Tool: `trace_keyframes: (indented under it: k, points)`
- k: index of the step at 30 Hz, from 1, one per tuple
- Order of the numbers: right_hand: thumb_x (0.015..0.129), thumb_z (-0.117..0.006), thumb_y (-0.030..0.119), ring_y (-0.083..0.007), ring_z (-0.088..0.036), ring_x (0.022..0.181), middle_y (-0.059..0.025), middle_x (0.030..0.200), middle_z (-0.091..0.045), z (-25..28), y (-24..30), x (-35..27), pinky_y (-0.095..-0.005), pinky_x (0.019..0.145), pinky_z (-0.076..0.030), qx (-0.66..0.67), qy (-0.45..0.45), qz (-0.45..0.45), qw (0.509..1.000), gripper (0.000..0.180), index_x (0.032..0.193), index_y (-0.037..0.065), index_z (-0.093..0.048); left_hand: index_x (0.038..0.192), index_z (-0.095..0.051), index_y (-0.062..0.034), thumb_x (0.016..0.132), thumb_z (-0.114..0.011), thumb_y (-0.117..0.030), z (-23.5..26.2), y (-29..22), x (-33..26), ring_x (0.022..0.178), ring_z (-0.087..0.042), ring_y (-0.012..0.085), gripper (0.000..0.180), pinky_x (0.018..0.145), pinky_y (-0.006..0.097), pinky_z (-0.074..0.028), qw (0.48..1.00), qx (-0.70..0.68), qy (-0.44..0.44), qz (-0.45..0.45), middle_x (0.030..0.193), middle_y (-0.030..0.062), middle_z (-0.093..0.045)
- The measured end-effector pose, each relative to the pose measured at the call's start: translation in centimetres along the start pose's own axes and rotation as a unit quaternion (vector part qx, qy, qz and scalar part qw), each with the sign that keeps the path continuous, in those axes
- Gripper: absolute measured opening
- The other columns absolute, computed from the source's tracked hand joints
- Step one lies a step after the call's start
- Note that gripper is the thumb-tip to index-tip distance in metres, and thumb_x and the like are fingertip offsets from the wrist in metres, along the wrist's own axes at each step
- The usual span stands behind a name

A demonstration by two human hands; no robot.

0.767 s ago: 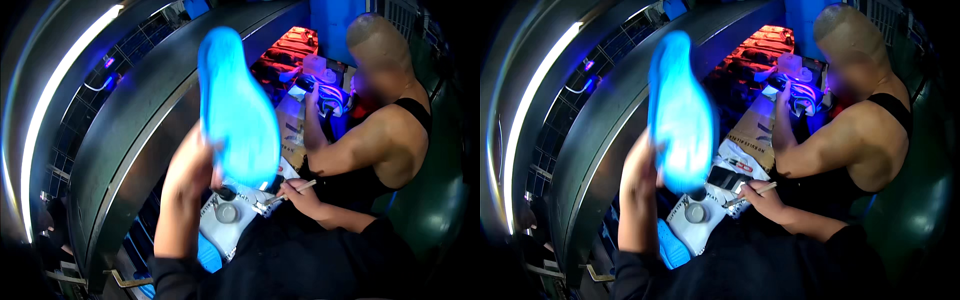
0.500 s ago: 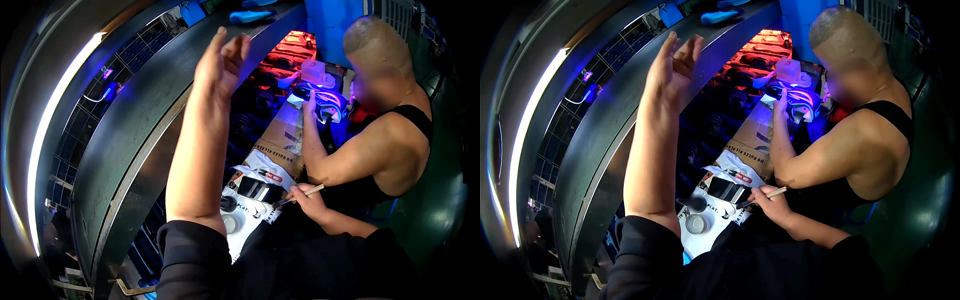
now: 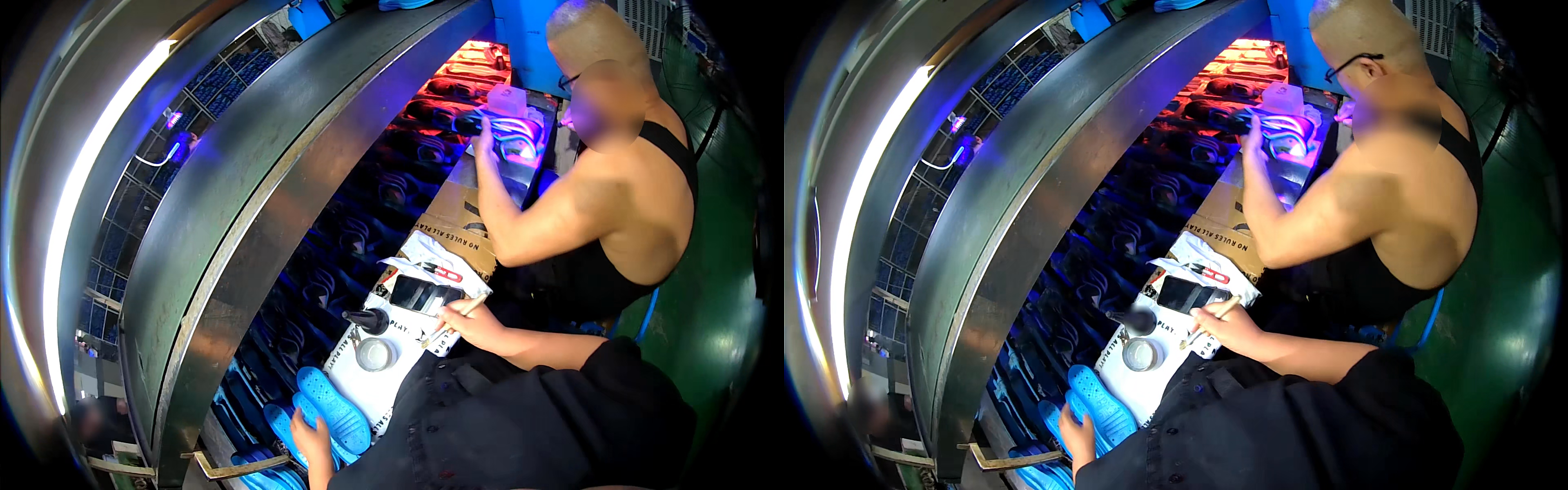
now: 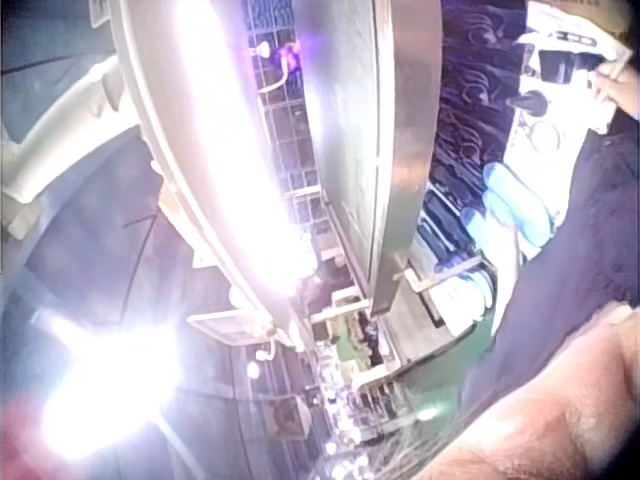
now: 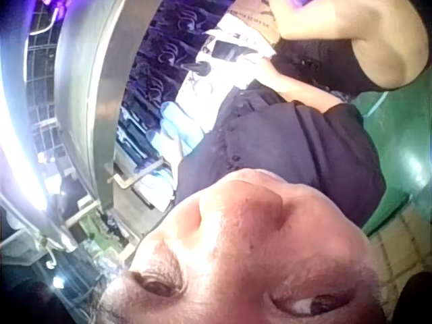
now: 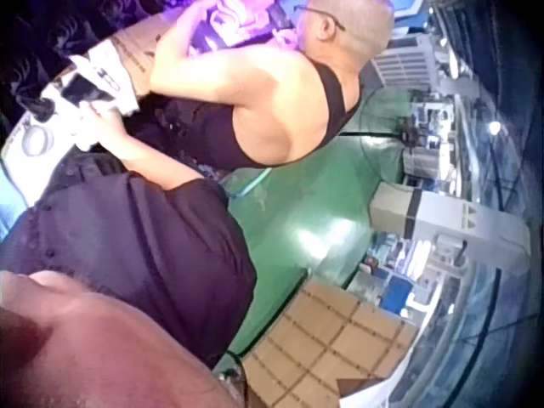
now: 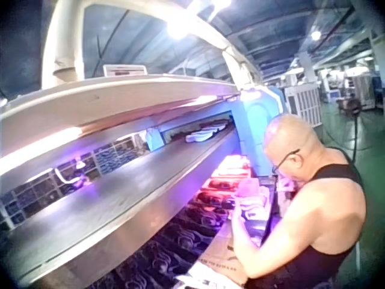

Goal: The person paints the soles of blue clog-style shoes using a paintbrush and a small container of white paint. They repeatedly dip the brush into the paint and apply it to the bottom of the shoes, handling them one at a time and placing them back on a stack after painting.

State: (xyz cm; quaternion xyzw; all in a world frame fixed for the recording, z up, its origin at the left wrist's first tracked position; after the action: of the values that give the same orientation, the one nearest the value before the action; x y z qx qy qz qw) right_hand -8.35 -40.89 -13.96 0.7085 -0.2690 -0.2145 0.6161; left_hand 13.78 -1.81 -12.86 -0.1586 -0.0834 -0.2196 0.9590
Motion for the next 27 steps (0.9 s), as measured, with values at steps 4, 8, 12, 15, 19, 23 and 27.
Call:
trace_keyframes:
  k: [4,8,12,15,19,23,27]
  points:
    - [0.092,-0.053,0.03,-0.0085,-0.052,0.057,-0.002,0.063,-0.058,-4.9,0.2,0.5,-0.0241,0.054,-0.042,-0.035,0.067,-0.022,0.997,0.032,0.079,0.005,-0.068,0.113,-0.05,-0.0029,0.073,-0.063,-0.017,-3.4,7.4,-6.9,0.087,-0.061,0.0395,0.044,0.076,0.045,-0.048,0.963,0.081,0.201,0.159,0.092,0.0236,-0.063]
    - [0.09,-0.056,0.024,-0.0086,-0.053,0.061,-0.0015,0.066,-0.06,-6.7,0.4,0.7,-0.0237,0.055,-0.043,-0.071,0.08,-0.008,0.994,0.026,0.076,0.005,-0.067,0.11,-0.051,-0.0085,0.078,-0.058,-0.016,-3.6,6.3,-6.3,0.079,-0.061,0.04,0.033,0.068,0.046,-0.047,0.987,0.035,0.118,0.1,0.089,0.0212,-0.064]
    - [0.094,-0.05,0.03,-0.0093,-0.054,0.062,-0.0027,0.068,-0.061,-8.1,0.9,1.4,-0.0238,0.059,-0.044,-0.059,0.057,-0.028,0.996,0.035,0.078,0.004,-0.066,0.121,-0.049,-0.0048,0.087,-0.057,-0.025,-4.7,10.8,-7.6,0.06,-0.059,0.0231,0.04,0.053,0.036,-0.047,0.926,-0.252,0.134,0.247,0.078,0.0156,-0.063]
    - [0.094,-0.049,0.033,-0.0088,-0.051,0.064,-0.001,0.066,-0.055,-8.3,1.5,2.0,-0.0232,0.061,-0.042,-0.118,0.063,-0.007,0.991,0.038,0.081,0.002,-0.065,0.121,-0.047,0.0011,0.085,-0.063,-0.025,-6.8,7.7,-7.3,0.056,-0.054,0.0143,0.048,0.045,0.027,-0.043,0.877,-0.344,0.226,0.249,0.073,0.0093,-0.059]
    - [0.094,-0.05,0.027,-0.0109,-0.051,0.063,-0.0035,0.069,-0.055,-11.4,2.1,2.8,-0.0248,0.061,-0.042,-0.217,0.11,0.098,0.965,0.034,0.079,0.0,-0.065,0.118,-0.046,0.0042,0.087,-0.058,-0.018,-8.9,7.9,-7.5,0.063,-0.058,0.015,0.04,0.052,0.028,-0.048,0.826,-0.421,0.274,0.257,0.081,0.0089,-0.06]
    - [0.087,-0.059,0.02,-0.0146,-0.054,0.063,-0.0073,0.065,-0.056,-16.2,0.8,3.5,-0.0284,0.057,-0.042,-0.247,0.194,0.183,0.932,0.023,0.074,0.002,-0.065,0.124,-0.045,0.0034,0.084,-0.05,-0.013,-7.1,7.0,-8.0,0.098,-0.059,0.0222,0.043,0.084,0.034,-0.049,0.626,-0.68,0.216,0.315,0.112,0.0148,-0.058]
    - [0.079,-0.066,0.017,-0.0221,-0.054,0.06,-0.0055,0.061,-0.056,-18.9,-0.9,3.7,-0.0339,0.063,-0.04,-0.346,0.199,0.285,0.871,0.015,0.07,0.006,-0.065,0.125,-0.044,0.0034,0.081,-0.054,-0.012,-6.3,6.7,-9.3,0.101,-0.059,0.0242,0.048,0.086,0.035,-0.049,0.598,-0.686,0.216,0.354,0.113,0.0147,-0.058]
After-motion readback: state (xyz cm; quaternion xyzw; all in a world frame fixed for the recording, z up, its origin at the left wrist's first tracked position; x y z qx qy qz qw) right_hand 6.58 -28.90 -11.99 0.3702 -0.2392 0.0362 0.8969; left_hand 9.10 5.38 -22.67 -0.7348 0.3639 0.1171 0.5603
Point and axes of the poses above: each hand's wrist, its own x-axis towards the middle knuckle, its own z-axis out of the back of the hand, y = z × x, the point moved 9 cm from there along x, towards the middle knuckle
